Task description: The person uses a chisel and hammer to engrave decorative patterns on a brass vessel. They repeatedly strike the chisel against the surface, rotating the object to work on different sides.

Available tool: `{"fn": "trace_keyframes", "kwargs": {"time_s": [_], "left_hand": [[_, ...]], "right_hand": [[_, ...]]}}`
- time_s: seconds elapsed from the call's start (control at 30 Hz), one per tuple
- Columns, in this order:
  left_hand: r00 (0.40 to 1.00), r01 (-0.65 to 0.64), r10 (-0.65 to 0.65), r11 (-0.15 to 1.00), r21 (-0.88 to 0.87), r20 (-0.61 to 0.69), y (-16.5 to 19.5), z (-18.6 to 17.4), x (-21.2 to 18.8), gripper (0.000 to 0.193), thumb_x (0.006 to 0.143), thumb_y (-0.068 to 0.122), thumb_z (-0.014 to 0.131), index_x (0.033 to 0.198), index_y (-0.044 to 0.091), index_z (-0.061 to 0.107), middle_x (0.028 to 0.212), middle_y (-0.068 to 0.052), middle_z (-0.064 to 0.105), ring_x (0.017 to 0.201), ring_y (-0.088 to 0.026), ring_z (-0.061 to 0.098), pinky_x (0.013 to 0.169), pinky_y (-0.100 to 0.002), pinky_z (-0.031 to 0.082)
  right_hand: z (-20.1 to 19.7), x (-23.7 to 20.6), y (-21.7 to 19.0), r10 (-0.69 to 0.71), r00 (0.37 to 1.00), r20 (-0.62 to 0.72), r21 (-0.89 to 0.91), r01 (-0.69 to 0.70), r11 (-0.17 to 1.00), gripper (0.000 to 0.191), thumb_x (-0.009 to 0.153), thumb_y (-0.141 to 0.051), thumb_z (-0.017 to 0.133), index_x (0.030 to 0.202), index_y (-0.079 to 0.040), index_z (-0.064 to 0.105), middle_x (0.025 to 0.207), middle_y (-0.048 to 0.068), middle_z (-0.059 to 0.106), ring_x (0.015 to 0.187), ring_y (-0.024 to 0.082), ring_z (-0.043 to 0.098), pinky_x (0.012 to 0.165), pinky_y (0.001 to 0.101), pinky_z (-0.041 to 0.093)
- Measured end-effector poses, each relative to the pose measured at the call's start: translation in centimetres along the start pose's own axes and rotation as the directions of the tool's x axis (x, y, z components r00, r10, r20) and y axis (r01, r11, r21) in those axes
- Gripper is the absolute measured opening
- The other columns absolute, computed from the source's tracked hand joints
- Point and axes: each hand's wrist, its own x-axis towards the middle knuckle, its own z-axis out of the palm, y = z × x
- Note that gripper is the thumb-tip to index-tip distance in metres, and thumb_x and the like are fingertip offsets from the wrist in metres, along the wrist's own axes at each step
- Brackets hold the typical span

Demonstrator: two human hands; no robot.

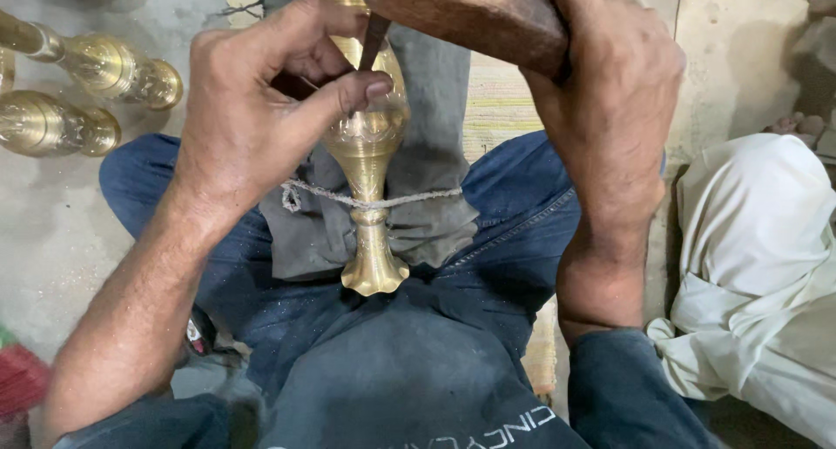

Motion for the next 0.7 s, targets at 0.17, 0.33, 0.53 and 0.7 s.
{"fn": "trace_keyframes", "kwargs": {"time_s": [0.17, 0.33, 0.53, 0.7], "left_hand": [[0.996, -0.038, 0.024, 0.987, -0.159, -0.091, 1.8, 1.0, -2.2, 0.028, 0.106, -0.002, 0.079, 0.130, -0.002, 0.063, 0.107, -0.009, 0.076, 0.097, -0.016, 0.077, 0.087, -0.026, 0.064], [0.986, -0.102, 0.081, 0.985, -0.139, -0.147, 3.3, 3.2, -3.8, 0.033, 0.107, -0.003, 0.080, 0.133, 0.002, 0.061, 0.120, -0.009, 0.073, 0.108, -0.018, 0.077, 0.091, -0.025, 0.067], [0.958, -0.135, 0.152, 0.987, 0.085, -0.242, 3.7, 5.8, -4.3, 0.035, 0.106, 0.002, 0.085, 0.132, 0.004, 0.061, 0.114, -0.007, 0.073, 0.103, -0.015, 0.076, 0.088, -0.025, 0.066], [0.943, -0.150, 0.196, 0.972, 0.183, -0.268, 4.0, 6.6, -4.5, 0.037, 0.104, 0.002, 0.088, 0.130, 0.004, 0.062, 0.111, -0.008, 0.074, 0.098, -0.016, 0.076, 0.079, -0.026, 0.064]], "right_hand": [[0.9, -2.6, 0.3, 0.090, 0.996, -0.010, 0.157, -0.087, 0.984, 0.036, 0.091, 0.006, 0.073, 0.123, -0.001, 0.056, 0.107, 0.020, 0.065, 0.103, 0.042, 0.065, 0.088, 0.0464, 0.052], [3.9, -5.5, -0.1, 0.068, 0.978, 0.198, 0.007, -0.071, 0.997, 0.038, 0.091, -0.004, 0.082, 0.117, -0.004, 0.054, 0.101, 0.018, 0.063, 0.098, 0.041, 0.065, 0.085, 0.0491, 0.049], [4.1, -7.2, 0.1, 0.067, 0.992, 0.111, 0.125, -0.080, 0.989, 0.042, 0.086, -0.002, 0.080, 0.121, -0.004, 0.056, 0.108, 0.017, 0.062, 0.102, 0.039, 0.062, 0.088, 0.0468, 0.049], [1.0, -6.7, 1.3, 0.012, 0.999, -0.050, -0.066, -0.015, 0.998, 0.042, 0.084, 0.002, 0.077, 0.121, -0.005, 0.058, 0.105, 0.015, 0.060, 0.099, 0.038, 0.059, 0.087, 0.0481, 0.045]]}}
